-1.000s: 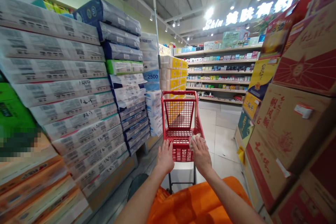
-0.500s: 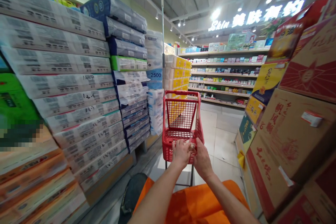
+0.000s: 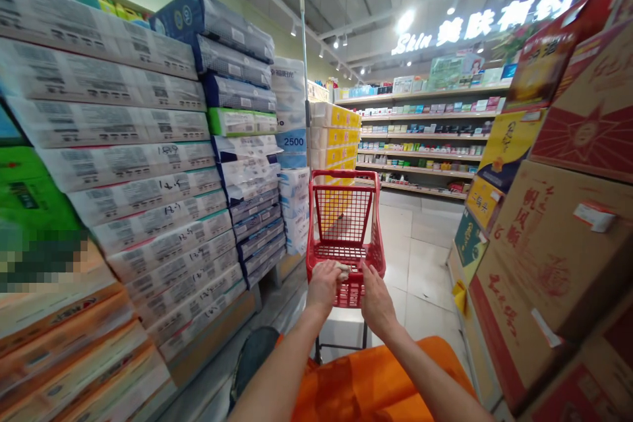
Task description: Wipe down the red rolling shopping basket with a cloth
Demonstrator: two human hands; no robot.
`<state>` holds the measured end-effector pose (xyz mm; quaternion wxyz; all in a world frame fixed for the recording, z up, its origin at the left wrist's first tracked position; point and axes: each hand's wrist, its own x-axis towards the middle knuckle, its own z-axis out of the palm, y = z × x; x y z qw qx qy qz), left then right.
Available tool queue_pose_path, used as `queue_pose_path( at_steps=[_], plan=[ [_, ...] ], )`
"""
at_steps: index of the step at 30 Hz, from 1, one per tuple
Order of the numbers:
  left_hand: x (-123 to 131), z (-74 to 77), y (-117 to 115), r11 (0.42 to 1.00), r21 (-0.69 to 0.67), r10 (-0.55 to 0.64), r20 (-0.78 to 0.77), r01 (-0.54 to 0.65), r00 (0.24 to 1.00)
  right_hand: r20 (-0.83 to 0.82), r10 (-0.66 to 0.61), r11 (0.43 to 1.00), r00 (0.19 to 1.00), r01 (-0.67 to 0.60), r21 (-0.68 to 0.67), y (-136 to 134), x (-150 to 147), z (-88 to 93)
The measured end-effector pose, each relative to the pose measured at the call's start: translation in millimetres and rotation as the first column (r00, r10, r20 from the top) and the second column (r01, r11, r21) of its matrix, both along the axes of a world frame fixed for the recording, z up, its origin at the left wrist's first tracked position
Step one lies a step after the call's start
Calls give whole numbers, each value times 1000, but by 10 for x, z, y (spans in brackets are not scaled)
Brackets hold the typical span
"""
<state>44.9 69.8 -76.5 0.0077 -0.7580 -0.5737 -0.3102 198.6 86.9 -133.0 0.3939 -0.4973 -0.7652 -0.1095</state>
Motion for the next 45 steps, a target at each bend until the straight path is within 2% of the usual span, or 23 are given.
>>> queue_pose_path(
  at_steps=[2, 5, 8, 10, 12, 17, 20, 23, 25, 29, 31, 35, 37, 39, 42, 43, 45],
  plan=[
    [131, -26, 4, 995, 41, -87, 6, 86, 996, 21, 1, 1000, 1000, -1, 1, -5, 16, 4],
    [34, -26, -8, 993, 63, -106, 29, 104, 994, 73, -21, 1000, 997, 20, 13, -21, 61, 17],
    [-206, 8, -11, 999, 36, 23, 94, -26, 995, 86, -39, 999, 996, 36, 34, -41, 69, 26],
    [-248, 20, 2, 991, 2, 131, 125, -132, 983, 64, -39, 999, 997, 37, 36, -46, 50, 25],
    [-139, 6, 15, 986, -28, 164, 121, -162, 979, 34, -26, 999, 999, 25, 39, -38, 30, 16],
    [357, -48, -45, 994, -94, 56, -33, -58, 998, -51, 36, 997, 998, -33, 66, 16, 51, -22],
    [441, -8, -88, 995, -99, 23, -31, -26, 999, -74, 66, 995, 995, -60, 85, 32, 75, -13],
    [311, 66, -70, 994, -68, 84, -17, -85, 996, -39, 76, 993, 996, -72, 94, 12, 79, 16],
    [152, 94, -36, 988, -76, 131, -64, -135, 989, 7, 66, 995, 998, -67, 78, -20, 71, 28],
    [-91, 35, -4, 983, -77, 157, -120, -167, 980, 46, 29, 997, 998, -32, 64, -81, 14, -1],
    [-53, -28, -20, 986, -58, 152, -99, -158, 983, 26, 43, 996, 999, -45, 74, -90, -34, -26],
    [195, -103, -59, 999, -36, 17, -117, -22, 993, -37, 86, 994, 996, -83, 74, -66, -74, -24],
    [166, -94, -65, 999, -26, -22, -148, 19, 989, -34, 53, 998, 998, -52, 31, -48, -41, 11],
    [-34, -70, -71, 999, -25, 21, -167, -25, 986, -2, 16, 999, 1000, -16, -29, -35, 1, 51],
    [-396, -46, -81, 972, -36, 224, -147, -231, 964, 6, 17, 996, 1000, -16, -87, -27, 12, 84],
    [-448, -49, -81, 961, -40, 264, -139, -272, 954, -22, 23, 996, 1000, -25, -87, -25, -2, 84],
    [-389, -77, -75, 970, -41, 232, -143, -240, 962, -94, 49, 997, 994, -55, -61, -20, -37, 71]
  ],
)
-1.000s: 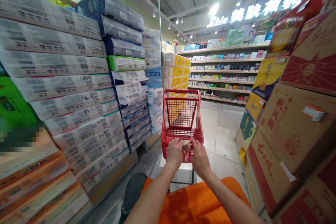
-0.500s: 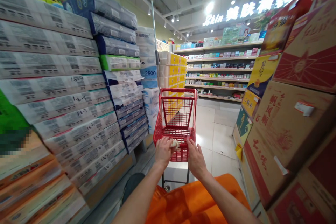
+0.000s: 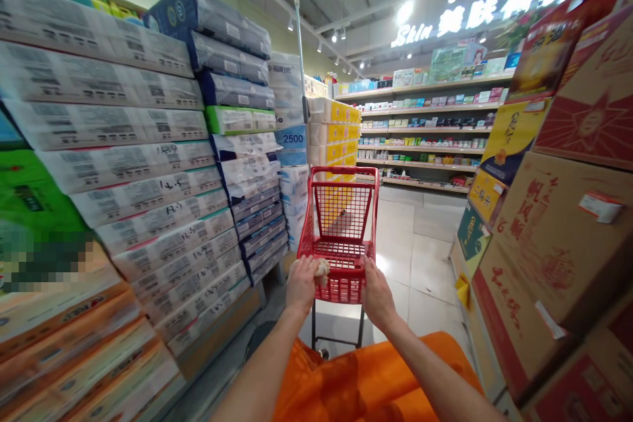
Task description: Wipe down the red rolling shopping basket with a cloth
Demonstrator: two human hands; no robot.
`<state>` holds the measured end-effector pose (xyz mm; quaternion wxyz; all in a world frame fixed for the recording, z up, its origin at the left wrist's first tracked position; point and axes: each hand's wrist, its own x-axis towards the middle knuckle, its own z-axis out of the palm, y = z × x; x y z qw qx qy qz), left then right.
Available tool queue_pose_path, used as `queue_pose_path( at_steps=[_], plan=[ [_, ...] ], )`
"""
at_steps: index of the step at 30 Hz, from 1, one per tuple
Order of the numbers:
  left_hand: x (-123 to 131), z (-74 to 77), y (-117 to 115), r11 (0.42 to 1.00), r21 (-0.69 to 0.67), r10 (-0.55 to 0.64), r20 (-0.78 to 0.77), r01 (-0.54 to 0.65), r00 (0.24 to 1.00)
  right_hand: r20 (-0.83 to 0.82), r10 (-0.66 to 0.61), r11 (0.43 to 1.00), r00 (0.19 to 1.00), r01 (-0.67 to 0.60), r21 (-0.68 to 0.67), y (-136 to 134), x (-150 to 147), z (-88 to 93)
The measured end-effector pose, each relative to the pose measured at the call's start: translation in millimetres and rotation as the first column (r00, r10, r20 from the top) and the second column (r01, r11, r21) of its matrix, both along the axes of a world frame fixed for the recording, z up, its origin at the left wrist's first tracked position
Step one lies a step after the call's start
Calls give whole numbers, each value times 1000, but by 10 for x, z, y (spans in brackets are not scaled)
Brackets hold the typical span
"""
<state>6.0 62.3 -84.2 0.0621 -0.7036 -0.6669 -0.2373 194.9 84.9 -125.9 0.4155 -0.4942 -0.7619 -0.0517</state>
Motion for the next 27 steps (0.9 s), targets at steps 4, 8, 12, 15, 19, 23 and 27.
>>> queue_pose_path(
  at_steps=[4, 8, 12, 15, 19, 23, 27],
  plan=[
    [378, -60, 37, 971, 2, -237, -31, 238, 971, -81, 63, 995, 995, -56, 86, 23, 13, -18],
    [191, -1, 51, 980, -7, -197, -26, 197, 980, -61, 64, 994, 996, -58, 92, 45, 94, 0],
    [-29, 39, 56, 998, -4, -58, -17, 58, 998, -121, 49, 996, 991, -39, 85, 38, 51, -18],
    [279, -38, 84, 983, 41, -174, -56, 176, 983, -113, 31, 996, 993, -20, 91, 25, 13, -43],
    [520, -111, 125, 940, 98, -316, -122, 328, 941, -8, 4, 999, 1000, -4, 54, 16, 70, -40],
    [41, -35, 127, 979, 60, -187, -100, 194, 977, 38, -12, 1000, 999, 11, 23, -1, 96, -20],
    [-53, 13, 115, 988, 51, -144, -87, 149, 986, 23, -31, 999, 999, 31, 20, -21, 29, -35]
  ],
)
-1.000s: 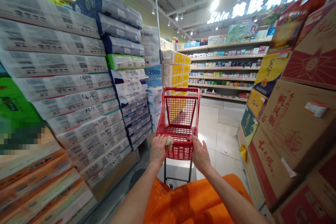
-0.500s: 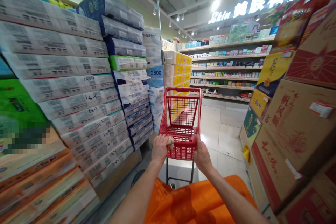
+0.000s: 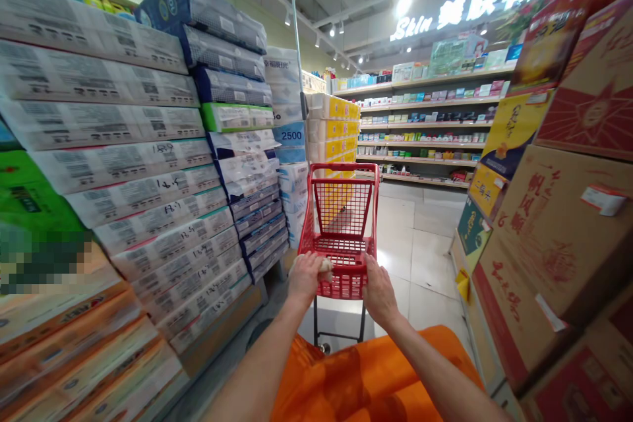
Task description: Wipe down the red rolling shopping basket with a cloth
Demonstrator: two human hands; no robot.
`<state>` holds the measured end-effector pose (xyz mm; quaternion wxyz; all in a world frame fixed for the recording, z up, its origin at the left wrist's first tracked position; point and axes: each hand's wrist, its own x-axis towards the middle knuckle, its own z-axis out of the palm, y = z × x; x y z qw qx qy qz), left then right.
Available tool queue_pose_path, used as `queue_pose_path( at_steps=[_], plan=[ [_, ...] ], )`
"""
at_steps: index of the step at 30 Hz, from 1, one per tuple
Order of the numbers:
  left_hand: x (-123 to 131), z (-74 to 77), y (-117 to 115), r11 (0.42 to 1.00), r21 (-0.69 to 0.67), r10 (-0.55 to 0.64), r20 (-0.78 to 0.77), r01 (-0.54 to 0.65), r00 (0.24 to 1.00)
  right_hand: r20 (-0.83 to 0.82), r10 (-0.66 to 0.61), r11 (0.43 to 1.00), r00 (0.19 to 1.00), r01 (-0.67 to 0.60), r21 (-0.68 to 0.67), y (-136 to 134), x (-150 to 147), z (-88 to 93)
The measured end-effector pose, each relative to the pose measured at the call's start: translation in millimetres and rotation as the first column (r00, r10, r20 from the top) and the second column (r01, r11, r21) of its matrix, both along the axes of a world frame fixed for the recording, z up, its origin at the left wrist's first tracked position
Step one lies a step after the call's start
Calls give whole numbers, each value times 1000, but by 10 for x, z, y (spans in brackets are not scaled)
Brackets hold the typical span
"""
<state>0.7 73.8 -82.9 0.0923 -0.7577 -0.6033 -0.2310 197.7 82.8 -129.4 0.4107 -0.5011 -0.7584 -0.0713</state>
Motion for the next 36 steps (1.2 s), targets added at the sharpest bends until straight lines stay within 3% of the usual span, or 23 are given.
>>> queue_pose_path(
  at_steps=[4, 6, 8, 11, 13, 19, 25, 29, 33, 36],
  plan=[
    [448, -56, 13, 984, 11, -176, -19, 176, 984, 13, 2, 1000, 1000, -2, 24, 11, 25, -14],
    [495, -66, 26, 971, 12, -236, -32, 237, 971, 26, 12, 1000, 1000, -13, 20, 17, 71, 1],
    [353, -54, 34, 977, 6, -214, -40, 214, 976, 31, 23, 1000, 999, -23, 5, 12, 100, 24],
    [69, -8, 28, 999, 0, -50, -32, 50, 998, 21, 17, 999, 1000, -17, -35, -10, 76, 43],
    [32, 13, 14, 1000, -4, -7, -24, 7, 1000, 13, 1, 999, 1000, -1, -48, -25, 37, 35],
    [458, -26, -62, 989, -18, -145, -46, 144, 988, 89, -15, 1000, 996, 17, -19, -21, 35, -12],
    [627, -37, -113, 995, 5, -97, -4, 97, 995, 72, -51, 999, 996, 52, -17, -17, 11, -33],
    [453, -8, -55, 994, 37, -98, -23, 98, 995, 121, -29, 999, 992, 32, -25, -25, 62, -2],
    [103, 20, -12, 999, 23, 45, 14, -45, 999, 146, -22, 998, 989, 29, -49, -42, 86, 35],
    [128, 12, -12, 999, 9, 45, 28, -46, 999, 130, -61, 997, 990, 67, -45, -60, 40, 23]
  ],
)
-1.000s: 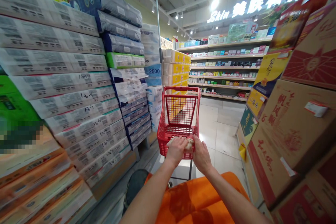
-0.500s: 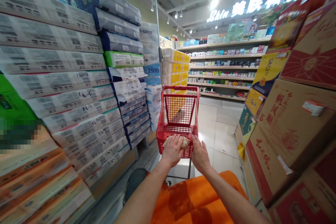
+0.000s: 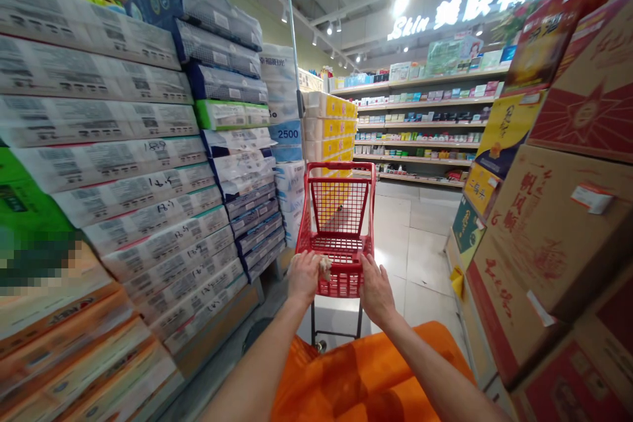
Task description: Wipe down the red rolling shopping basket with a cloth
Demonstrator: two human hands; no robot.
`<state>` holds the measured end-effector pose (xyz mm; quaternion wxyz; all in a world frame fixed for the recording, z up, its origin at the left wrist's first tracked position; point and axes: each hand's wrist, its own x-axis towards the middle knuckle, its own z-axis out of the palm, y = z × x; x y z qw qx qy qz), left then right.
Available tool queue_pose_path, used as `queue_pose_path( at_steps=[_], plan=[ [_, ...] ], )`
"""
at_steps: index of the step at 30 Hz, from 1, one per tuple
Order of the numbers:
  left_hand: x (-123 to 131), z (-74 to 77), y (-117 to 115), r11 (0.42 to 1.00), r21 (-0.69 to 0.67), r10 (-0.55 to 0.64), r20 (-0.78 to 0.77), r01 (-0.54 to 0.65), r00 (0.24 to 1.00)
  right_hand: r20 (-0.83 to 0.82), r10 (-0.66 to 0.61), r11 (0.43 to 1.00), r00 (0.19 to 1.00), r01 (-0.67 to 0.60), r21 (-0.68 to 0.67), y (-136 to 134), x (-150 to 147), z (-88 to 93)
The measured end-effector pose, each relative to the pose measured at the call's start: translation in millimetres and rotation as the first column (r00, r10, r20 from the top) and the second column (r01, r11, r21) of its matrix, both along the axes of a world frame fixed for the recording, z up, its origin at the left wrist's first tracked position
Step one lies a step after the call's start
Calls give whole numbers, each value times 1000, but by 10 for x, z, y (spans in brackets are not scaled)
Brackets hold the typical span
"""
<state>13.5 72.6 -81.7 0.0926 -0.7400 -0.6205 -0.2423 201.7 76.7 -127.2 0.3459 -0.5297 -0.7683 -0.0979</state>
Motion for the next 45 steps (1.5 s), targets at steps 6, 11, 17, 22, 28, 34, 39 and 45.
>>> queue_pose_path(
  at_steps=[6, 11, 17, 22, 28, 34, 39, 45],
  plan=[
    [296, 82, 10, 982, -59, -186, -89, 182, 978, 182, 57, 998, 982, -60, 14, 3, 138, 30],
    [154, 231, 57, 977, -171, -156, -147, 130, 977, 249, 25, 1000, 968, -27, 5, 55, 372, 72],
    [641, 222, -24, 956, -195, -250, -145, 220, 957, 244, -116, 993, 963, 113, 27, 128, 853, 27],
    [995, 163, -134, 885, -204, -452, -163, 418, 877, 253, -267, 952, 930, 296, -82, 316, 1435, 88],
    [1016, 243, 46, 828, -53, -557, -195, 558, 807, 115, -314, 921, 943, 331, -203, 473, 1672, 129],
    [1048, 294, 297, 850, -2, -520, -161, 527, 839, -88, -116, 993, 989, 116, -4, -13, 1263, -12],
    [1003, 254, 364, 904, -1, -422, -159, 427, 892, -19, -80, 996, 997, 81, 36, -233, 925, -47],
    [405, 393, 447, 971, 20, -233, -145, 238, 962, 92, -229, 971, 969, 234, -52, -43, 1175, 53]
  ],
)
